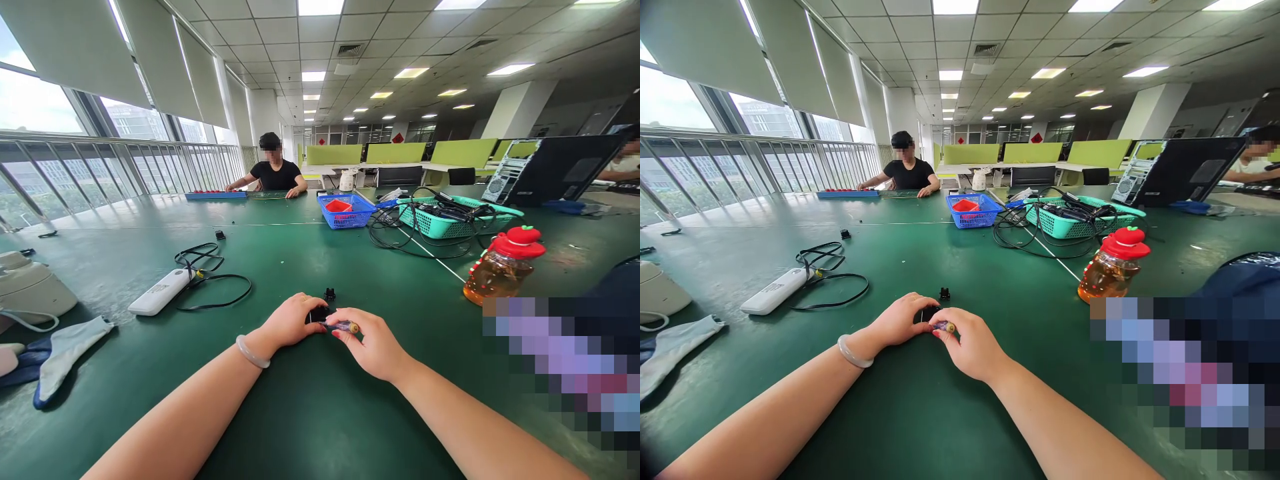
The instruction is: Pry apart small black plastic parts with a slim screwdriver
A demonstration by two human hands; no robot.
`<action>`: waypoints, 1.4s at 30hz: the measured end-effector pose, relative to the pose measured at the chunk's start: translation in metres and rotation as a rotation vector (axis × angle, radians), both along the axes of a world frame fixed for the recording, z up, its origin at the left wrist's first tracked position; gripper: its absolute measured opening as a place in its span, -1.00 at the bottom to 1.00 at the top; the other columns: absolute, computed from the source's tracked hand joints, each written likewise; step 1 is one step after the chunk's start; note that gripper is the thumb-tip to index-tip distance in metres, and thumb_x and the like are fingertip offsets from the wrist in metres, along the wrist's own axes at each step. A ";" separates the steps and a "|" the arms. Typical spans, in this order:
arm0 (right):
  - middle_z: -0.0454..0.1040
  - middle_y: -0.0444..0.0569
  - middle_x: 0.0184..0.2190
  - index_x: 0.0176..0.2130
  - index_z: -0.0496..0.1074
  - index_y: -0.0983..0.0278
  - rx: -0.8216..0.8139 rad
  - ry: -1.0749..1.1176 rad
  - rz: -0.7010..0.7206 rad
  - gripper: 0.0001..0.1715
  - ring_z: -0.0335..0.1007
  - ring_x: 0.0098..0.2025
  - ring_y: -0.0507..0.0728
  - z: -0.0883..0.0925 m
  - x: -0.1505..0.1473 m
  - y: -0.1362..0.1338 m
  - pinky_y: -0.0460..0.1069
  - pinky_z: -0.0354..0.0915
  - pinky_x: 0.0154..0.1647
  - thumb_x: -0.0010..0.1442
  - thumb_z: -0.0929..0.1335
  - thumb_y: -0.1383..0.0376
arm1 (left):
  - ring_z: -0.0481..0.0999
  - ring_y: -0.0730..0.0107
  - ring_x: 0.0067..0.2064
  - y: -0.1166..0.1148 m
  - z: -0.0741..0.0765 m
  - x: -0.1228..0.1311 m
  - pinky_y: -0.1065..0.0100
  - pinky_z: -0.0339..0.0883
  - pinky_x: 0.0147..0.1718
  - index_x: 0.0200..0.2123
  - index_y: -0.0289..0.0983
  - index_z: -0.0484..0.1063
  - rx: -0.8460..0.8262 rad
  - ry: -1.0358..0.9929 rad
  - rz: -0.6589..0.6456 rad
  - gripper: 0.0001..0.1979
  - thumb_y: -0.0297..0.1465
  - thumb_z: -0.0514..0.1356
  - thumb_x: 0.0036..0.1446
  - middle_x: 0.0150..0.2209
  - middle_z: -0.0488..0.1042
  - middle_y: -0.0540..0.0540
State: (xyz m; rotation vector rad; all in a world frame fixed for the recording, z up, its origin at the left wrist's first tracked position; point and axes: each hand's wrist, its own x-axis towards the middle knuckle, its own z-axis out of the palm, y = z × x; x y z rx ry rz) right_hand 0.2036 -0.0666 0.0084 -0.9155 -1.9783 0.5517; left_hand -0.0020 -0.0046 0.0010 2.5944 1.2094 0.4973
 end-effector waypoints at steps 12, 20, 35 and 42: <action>0.59 -0.07 -0.29 -0.26 0.47 0.16 -0.100 0.166 -0.162 -0.88 0.52 -0.27 0.15 -0.003 0.009 0.012 0.05 0.43 -0.16 0.22 0.32 0.23 | 0.49 0.18 -0.05 -0.002 0.001 0.001 0.19 0.36 -0.02 0.02 -0.14 0.42 0.018 -0.016 -0.016 -0.64 -0.22 0.23 0.15 -0.08 0.54 -0.09; 0.60 -0.03 -0.25 -0.29 0.49 0.18 -0.151 0.408 -0.122 -0.83 0.53 -0.14 0.18 -0.003 0.015 0.019 0.08 0.43 -0.07 0.17 0.39 0.13 | 0.44 0.19 0.01 -0.004 0.004 0.002 0.16 0.32 0.06 0.13 -0.14 0.36 0.155 -0.093 0.024 -0.63 -0.26 0.10 0.27 0.00 0.51 -0.12; 0.56 -0.01 -0.06 -0.35 0.54 0.15 -0.137 0.349 -0.182 -0.84 0.48 0.01 0.21 -0.025 0.023 0.043 0.16 0.36 0.09 0.17 0.37 0.17 | 0.36 0.06 0.03 -0.004 -0.001 0.001 -0.02 0.18 0.09 -0.20 -0.15 0.54 0.242 0.065 0.305 -0.69 -0.32 -0.02 0.30 -0.10 0.52 -0.14; 0.58 0.00 -0.08 -0.39 0.58 0.16 -0.176 0.341 -0.152 -0.80 0.47 0.03 0.23 -0.030 0.023 0.051 0.16 0.35 0.10 0.12 0.41 0.12 | 0.29 0.13 0.19 -0.011 -0.005 0.008 0.04 0.15 0.21 0.07 -0.13 0.35 0.125 0.014 -0.018 -0.67 -0.20 0.09 0.27 0.15 0.36 -0.13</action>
